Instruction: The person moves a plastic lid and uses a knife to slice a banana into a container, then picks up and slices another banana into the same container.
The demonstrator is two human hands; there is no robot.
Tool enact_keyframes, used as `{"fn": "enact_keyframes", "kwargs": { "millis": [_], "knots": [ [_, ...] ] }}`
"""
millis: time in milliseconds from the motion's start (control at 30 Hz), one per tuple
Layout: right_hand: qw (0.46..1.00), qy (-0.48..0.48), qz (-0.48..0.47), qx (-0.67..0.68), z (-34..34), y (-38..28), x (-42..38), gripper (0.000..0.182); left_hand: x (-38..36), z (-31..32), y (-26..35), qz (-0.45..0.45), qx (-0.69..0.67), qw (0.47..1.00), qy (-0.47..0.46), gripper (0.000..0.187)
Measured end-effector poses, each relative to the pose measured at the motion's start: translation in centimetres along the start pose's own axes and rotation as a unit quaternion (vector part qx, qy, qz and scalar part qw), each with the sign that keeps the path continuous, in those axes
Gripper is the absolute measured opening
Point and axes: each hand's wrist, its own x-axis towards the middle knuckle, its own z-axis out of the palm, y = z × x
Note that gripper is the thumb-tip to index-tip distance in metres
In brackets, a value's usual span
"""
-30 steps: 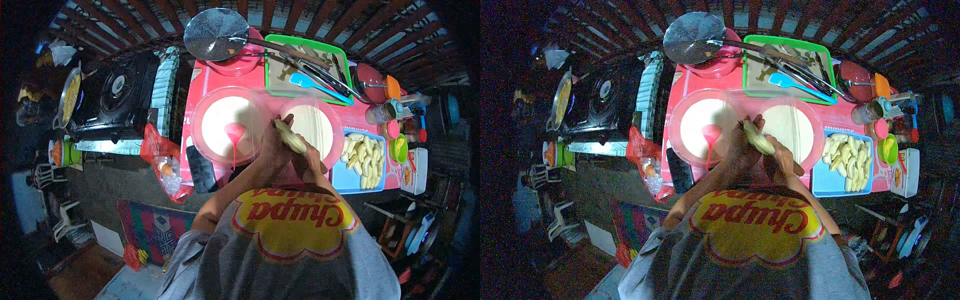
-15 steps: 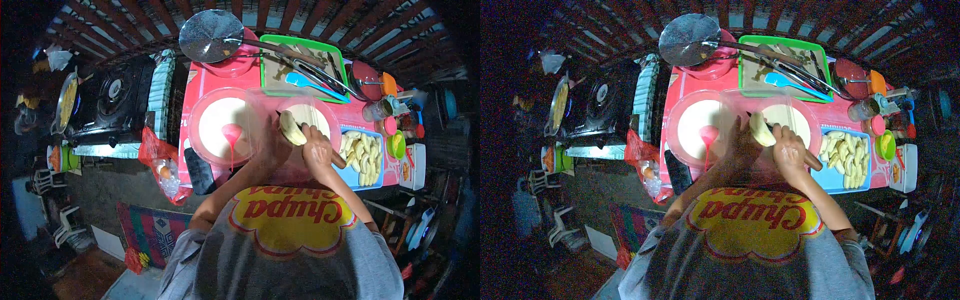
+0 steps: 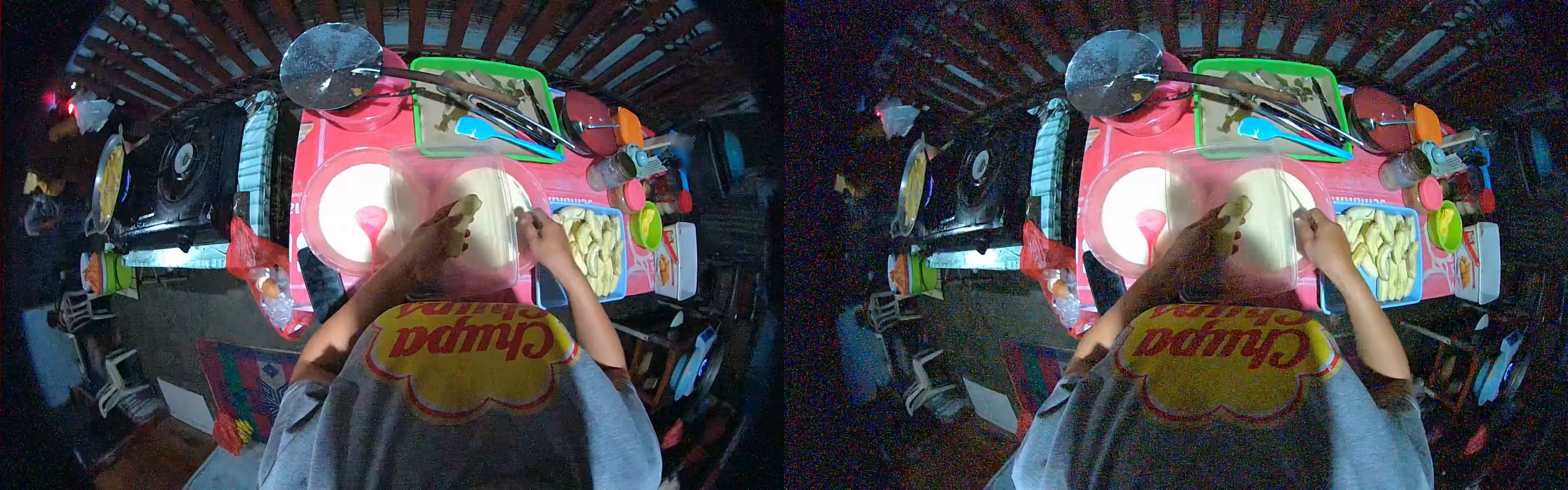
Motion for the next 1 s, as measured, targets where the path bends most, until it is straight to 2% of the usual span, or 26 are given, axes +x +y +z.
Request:
{"fn": "enact_keyframes", "kwargs": {
  "millis": [33, 100, 133, 233, 267, 300, 333, 367, 400, 467, 500, 567, 633, 700, 733, 800, 833, 900, 1000],
  "knots": [
    [1.0, 0.001, 0.0, 0.001, 1.0, 0.6, 0.5, 0.028, 0.0, 0.2, 0.2, 0.0, 0.002, 1.0, -0.001, 0.043],
    [0.994, -0.011, 0.003, 0.106, 3.6, 2.1, 1.3, 0.031, -0.5, 0.9, 0.8, -0.029, 0.092, 0.995, 0.041, 0.045],
    [0.991, -0.025, 0.036, 0.125, 3.9, 1.9, 1.1, 0.032, -1.1, 1.4, 1.4, -0.03, 0.093, 0.994, 0.043, 0.045],
    [0.995, -0.031, 0.026, 0.093, 4.1, -0.1, -0.3, 0.034, -2.6, 1.1, 3.1, -0.038, 0.151, 0.986, 0.054, 0.048],
    [0.987, -0.085, 0.085, 0.106, 3.2, -1.7, -0.9, 0.037, -2.2, -0.1, 3.0, -0.042, 0.175, 0.982, 0.051, 0.05],
    [0.987, -0.086, 0.086, 0.107, 3.7, -1.2, -0.9, 0.037, -2.1, -0.7, 3.2, -0.046, 0.199, 0.978, 0.048, 0.054],
    [0.994, -0.069, 0.057, 0.058, 4.5, -0.4, -1.0, 0.036, -2.3, -1.1, 3.2, -0.047, 0.199, 0.978, 0.049, 0.054],
    [0.998, -0.051, 0.026, 0.009, 4.9, 0.1, -1.0, 0.036, -2.5, -1.4, 3.2, -0.002, 0.182, 0.983, 0.027, 0.053],
    [0.998, -0.052, 0.026, 0.008, 4.5, -0.2, -1.0, 0.036, -2.8, -1.5, 3.3, 0.044, 0.164, 0.986, 0.006, 0.052],
    [0.996, 0.052, -0.077, 0.013, 3.1, -1.3, -0.6, 0.033, -3.5, -0.8, 4.4, 0.059, 0.203, 0.977, -0.021, 0.055],
    [0.991, 0.046, -0.072, 0.1, 2.8, -1.8, 0.0, 0.032, -3.7, -0.5, 4.8, 0.074, 0.243, 0.966, -0.049, 0.057],
    [0.971, -0.067, -0.046, 0.223, 1.4, -4.3, 0.7, 0.03, -3.5, -0.1, 5.1, 0.062, 0.276, 0.957, -0.062, 0.058],
    [0.928, -0.212, 0.008, 0.307, 1.6, -4.6, 2.1, 0.03, -3.2, 0.5, 5.6, 0.054, 0.311, 0.946, -0.077, 0.059],
    [0.917, -0.232, -0.02, 0.325, 3.0, -3.6, 2.9, 0.023, -3.1, 1.2, 6.3, 0.092, 0.368, 0.923, -0.069, 0.055],
    [0.911, -0.216, -0.007, 0.352, 3.3, -4.0, 2.7, 0.018, -2.9, 1.0, 6.2, 0.094, 0.369, 0.922, -0.069, 0.055],
    [0.875, -0.161, 0.027, 0.456, 4.3, -4.6, 1.9, 0.01, -2.6, 0.2, 5.8, 0.143, 0.245, 0.959, -0.026, 0.046],
    [0.875, -0.161, 0.026, 0.456, 4.6, -5.0, 1.6, 0.01, -2.5, 0.0, 5.5, 0.143, 0.246, 0.958, -0.025, 0.046],
    [0.875, -0.117, 0.064, 0.465, 5.0, -5.8, 1.0, 0.01, -2.0, 0.2, 4.6, 0.153, 0.101, 0.983, 0.031, 0.039],
    [0.851, -0.1, 0.066, 0.511, 4.9, -6.4, 0.5, 0.01, -0.6, -0.8, 3.1, 0.174, 0.069, 0.981, 0.051, 0.037]
  ]
}}
